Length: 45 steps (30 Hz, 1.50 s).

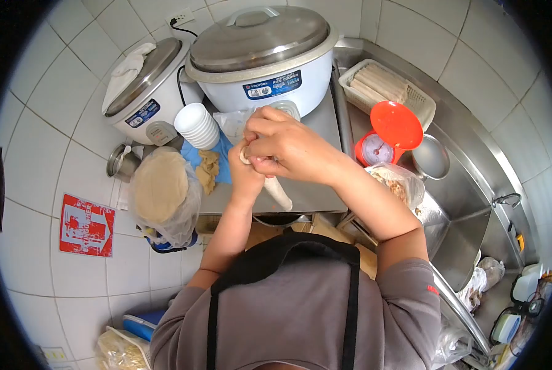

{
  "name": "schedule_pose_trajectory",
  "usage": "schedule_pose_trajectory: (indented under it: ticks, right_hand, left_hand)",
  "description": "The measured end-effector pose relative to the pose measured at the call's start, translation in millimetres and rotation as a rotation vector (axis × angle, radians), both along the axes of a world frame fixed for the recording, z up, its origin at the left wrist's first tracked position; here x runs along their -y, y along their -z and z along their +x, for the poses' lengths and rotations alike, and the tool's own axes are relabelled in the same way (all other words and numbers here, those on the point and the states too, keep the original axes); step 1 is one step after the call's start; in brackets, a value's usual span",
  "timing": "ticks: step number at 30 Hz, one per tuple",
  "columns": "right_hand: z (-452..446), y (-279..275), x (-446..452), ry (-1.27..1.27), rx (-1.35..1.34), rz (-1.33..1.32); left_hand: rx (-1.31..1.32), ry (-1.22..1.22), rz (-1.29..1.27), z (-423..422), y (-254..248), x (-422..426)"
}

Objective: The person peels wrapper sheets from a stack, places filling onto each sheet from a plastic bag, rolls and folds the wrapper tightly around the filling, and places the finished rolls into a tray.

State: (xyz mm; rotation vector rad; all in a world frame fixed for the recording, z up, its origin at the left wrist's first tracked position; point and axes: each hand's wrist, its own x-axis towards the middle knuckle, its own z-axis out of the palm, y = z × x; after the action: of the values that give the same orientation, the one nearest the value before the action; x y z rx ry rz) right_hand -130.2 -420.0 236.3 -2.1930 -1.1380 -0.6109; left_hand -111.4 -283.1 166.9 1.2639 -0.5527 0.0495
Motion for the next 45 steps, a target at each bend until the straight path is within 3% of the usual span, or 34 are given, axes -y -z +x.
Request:
schedule_pose_trajectory:
  ticks: [4, 7, 10, 13, 16, 19, 20, 23, 24, 26, 28, 31, 33, 37, 40, 43, 45]
  right_hand:
    - [2, 0, -1, 0.072, -0.102, -0.081]
    - [16, 33, 5, 0.011, -0.369, 0.413]
    - [12, 60, -2, -0.097, -0.812, 1.042]
    - [4, 113, -11, -0.223, -1.099, 0.725]
    - [6, 127, -6, -0.104, -1.232, 0.529]
    - [8, 113, 4, 0.206, -0.889, 0.231]
    - [7, 103, 7, 0.178, -0.868, 0.197]
    - [11, 89, 25, 0.155, -0.799, 0.036]
    - [12, 78, 31, 0.240, -0.646, -0.054]
    - [12, 49, 44, 0.400, -0.337, -0.234]
    - [21, 28, 54, 0.396, -0.056, -0.393]
    - [17, 5, 44, 0.316, 0.230, -0.624]
    - [11, -3, 36, 0.210, 0.279, -0.698]
    - [3, -29, 42, 0.328, 0.245, -0.822]
    - [-4, -23, 25, 0.178, 0.243, -0.859]
    - [-12, -26, 22, 0.256, 0.477, -0.608]
    - [-22, -37, 35, 0.408, 0.364, -0.352]
  left_hand:
    - [-0.087, 0.032, 0.105, 4, 4, 3]
    - [-0.268, 0.151, -0.075, 17, 2, 4]
    - [-0.228, 0.245, -0.174, 30, -10, -7]
    - [-0.165, 0.172, -0.263, 45, -9, -11]
    - [-0.297, -0.083, -0.346, 50, -5, -8]
    - [-0.522, -0.164, -0.674, 57, 9, -18]
    - [-0.532, -0.170, -0.645, 60, 12, -20]
    - [-0.421, 0.297, -0.790, 79, 42, -43]
    - [-0.612, 0.121, -0.838, 71, 26, -36]
    - [-0.744, 0.428, -0.579, 52, -4, -40]
    - [-0.823, 0.673, -0.266, 36, -10, -46]
    - [-0.378, 1.159, 0.124, 60, 36, -41]
    - [-0.454, 1.193, 0.121, 48, 44, -31]
    - [-0.536, 1.259, 0.149, 42, 38, -24]
    - [-0.438, 1.221, 0.112, 38, 27, -5]
    - [-0.459, 1.138, -0.065, 37, 22, 7]
    - [-0.328, 0.983, -0.087, 38, 20, 11]
